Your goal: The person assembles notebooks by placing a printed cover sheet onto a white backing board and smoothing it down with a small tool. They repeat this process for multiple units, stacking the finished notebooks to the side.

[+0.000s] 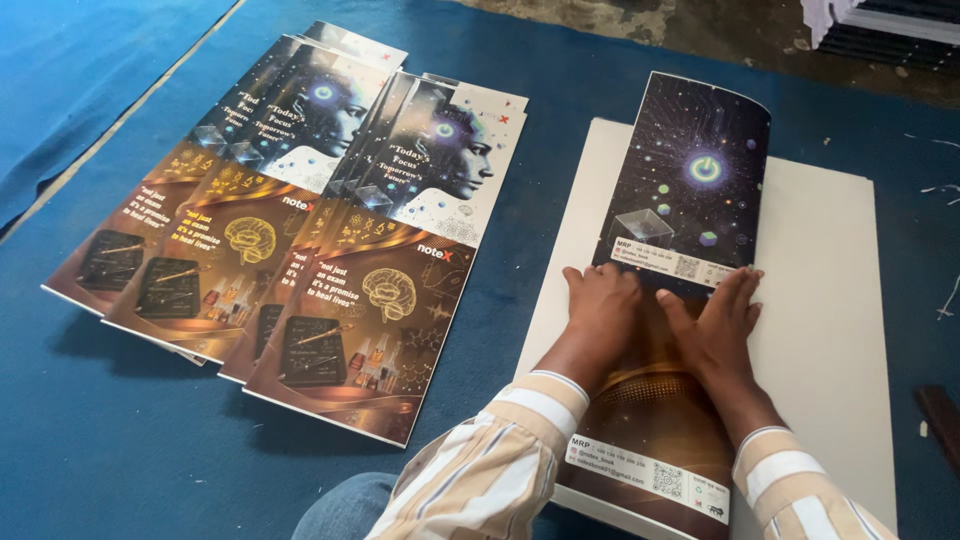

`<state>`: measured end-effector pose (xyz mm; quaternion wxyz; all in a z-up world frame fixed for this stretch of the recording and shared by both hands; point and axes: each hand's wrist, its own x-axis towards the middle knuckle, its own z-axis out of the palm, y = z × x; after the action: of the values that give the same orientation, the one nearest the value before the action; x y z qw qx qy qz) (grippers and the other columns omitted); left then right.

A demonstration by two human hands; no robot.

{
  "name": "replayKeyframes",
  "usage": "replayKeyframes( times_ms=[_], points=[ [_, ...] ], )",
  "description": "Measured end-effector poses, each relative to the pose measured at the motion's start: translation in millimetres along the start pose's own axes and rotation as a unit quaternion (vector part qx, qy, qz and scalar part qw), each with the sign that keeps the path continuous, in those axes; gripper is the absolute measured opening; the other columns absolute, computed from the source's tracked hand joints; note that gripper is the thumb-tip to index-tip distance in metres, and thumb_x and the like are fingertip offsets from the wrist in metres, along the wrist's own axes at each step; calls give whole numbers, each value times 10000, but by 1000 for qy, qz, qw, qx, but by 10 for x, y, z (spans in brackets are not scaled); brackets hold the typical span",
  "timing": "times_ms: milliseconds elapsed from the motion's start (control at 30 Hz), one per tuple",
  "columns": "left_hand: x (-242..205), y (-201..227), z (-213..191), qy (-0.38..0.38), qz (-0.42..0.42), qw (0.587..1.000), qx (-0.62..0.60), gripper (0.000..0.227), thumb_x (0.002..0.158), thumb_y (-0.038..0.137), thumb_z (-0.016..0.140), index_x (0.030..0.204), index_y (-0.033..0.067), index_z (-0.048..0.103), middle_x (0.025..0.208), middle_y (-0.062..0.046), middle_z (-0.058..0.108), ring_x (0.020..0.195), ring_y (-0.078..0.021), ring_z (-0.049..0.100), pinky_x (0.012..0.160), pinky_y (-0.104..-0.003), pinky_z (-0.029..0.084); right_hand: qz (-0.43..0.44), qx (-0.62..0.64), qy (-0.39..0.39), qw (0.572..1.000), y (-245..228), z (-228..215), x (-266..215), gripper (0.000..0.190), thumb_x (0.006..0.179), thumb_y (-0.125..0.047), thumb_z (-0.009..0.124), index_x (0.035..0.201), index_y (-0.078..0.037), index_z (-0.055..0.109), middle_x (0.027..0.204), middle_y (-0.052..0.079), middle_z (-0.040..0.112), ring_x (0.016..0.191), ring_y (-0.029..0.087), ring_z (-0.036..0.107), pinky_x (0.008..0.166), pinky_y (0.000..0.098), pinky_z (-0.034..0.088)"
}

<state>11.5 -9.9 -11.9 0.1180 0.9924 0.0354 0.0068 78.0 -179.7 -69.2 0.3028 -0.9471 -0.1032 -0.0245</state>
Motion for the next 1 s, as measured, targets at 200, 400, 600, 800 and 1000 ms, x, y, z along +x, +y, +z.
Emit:
replayKeyframes(
  times_ms=[200,400,600,800,1000],
  points=[
    [70,84,-69,-43,-7,999,27,405,955,239,570,1351,274,644,1265,-141,594,1202,-378,560,1062,-682,275,55,82,-70,993,-30,-191,86,1141,879,-605,555,1591,71,-25,1694,283,-39,1598,348,-83,1256,490,-59],
    [70,92,-70,-68,-5,997,33,344,1019,256,515,1323,269,674,1321,-140,566,1264,-387,515,1086,-712,240,101,236,-72,964,8,-529,83,922,888,-476,587,1588,8,233,1666,222,283,1540,307,281,1233,404,211],
    [84,77,-18,-63,-12,998,26,341,1033,267,495,1319,279,681,1339,-132,560,1284,-380,500,1085,-708,252,72,180,-92,977,391,-989,37,567,962,-350,652,1444,-61,578,1398,194,635,1309,268,591,1106,411,451],
    [74,47,-31,-83,-6,996,22,401,1002,310,533,1396,324,609,1393,-134,508,1316,-363,460,1071,-706,263,135,-179,-74,972,1153,-1315,-72,463,1035,-312,632,1456,-119,622,1392,181,671,1252,324,649,1016,516,534],
    [39,14,-147,-96,-7,995,5,463,964,335,587,1425,370,573,1449,-109,470,1356,-329,420,1088,-695,263,283,-273,-86,915,1810,-1445,-185,461,1033,-284,624,1464,-123,605,1340,178,676,1171,317,663,963,506,546]
  ],
)
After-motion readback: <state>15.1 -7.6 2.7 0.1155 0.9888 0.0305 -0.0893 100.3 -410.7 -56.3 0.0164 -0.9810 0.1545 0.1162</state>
